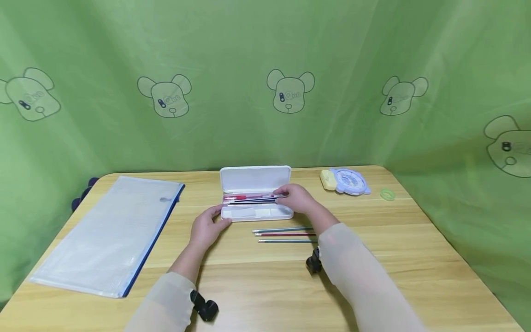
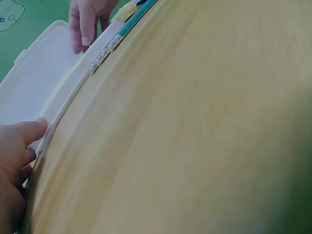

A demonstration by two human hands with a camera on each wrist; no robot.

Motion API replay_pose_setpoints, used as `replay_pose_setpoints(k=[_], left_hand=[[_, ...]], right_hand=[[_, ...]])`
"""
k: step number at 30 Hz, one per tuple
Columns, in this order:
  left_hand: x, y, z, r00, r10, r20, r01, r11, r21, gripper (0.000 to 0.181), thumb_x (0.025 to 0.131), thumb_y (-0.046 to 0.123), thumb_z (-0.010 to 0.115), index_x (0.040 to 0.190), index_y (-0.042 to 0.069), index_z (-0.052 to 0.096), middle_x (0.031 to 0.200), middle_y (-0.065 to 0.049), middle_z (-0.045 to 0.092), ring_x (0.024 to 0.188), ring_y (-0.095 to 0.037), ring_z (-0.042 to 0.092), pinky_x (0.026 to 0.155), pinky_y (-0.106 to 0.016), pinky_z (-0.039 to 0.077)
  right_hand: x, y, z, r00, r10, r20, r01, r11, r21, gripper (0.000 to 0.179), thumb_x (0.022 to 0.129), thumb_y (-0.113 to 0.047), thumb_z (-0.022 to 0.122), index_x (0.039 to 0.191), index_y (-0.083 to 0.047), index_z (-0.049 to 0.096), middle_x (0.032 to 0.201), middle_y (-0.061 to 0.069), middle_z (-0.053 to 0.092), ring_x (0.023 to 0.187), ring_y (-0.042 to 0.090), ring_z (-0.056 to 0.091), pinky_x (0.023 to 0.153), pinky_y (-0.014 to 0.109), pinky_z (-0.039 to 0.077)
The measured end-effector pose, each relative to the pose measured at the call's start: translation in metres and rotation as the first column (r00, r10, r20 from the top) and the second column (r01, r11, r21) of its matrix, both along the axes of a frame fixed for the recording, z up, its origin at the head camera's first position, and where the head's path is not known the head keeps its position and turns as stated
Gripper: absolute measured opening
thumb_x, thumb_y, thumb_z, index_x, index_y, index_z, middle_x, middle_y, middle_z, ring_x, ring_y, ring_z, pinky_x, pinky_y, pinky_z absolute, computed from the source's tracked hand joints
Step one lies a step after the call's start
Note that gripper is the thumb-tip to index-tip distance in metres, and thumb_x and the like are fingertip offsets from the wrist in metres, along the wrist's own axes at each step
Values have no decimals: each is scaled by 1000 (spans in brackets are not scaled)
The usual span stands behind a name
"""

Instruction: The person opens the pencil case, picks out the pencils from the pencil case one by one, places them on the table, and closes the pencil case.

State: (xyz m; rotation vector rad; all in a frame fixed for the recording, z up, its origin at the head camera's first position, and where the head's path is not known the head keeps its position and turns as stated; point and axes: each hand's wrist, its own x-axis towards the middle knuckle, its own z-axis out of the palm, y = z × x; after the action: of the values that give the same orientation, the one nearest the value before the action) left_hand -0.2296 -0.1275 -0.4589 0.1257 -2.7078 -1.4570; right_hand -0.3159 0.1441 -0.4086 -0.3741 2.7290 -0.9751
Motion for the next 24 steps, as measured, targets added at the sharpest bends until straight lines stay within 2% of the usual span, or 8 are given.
replay_pose_setpoints(k=[9,16,24], left_hand=[[-2,0,-1,1000,-4,-8,4,1000,-9,57,88,29,73,137,6,55,139,-13,59,137,-34,48,118,-49,35],[-2,0,-1,1000,-2,-7,2,1000,-19,58,88,29,73,137,6,55,139,-13,59,137,-33,47,118,-48,35],[-1,0,-1,1000,-2,-2,2,1000,-25,58,88,29,73,138,6,54,140,-13,58,137,-33,47,118,-48,35]], right_hand=[[-5,-6,0,998,61,-8,-60,994,92,29,95,-15,60,122,-6,67,126,14,67,124,33,57,113,49,41],[-7,-10,0,995,102,9,-103,983,153,31,97,-14,55,125,-5,65,128,15,65,123,32,57,112,47,43],[-6,-13,1,995,95,32,-99,979,179,29,99,-13,54,124,-7,66,129,14,65,124,31,57,112,46,42]])
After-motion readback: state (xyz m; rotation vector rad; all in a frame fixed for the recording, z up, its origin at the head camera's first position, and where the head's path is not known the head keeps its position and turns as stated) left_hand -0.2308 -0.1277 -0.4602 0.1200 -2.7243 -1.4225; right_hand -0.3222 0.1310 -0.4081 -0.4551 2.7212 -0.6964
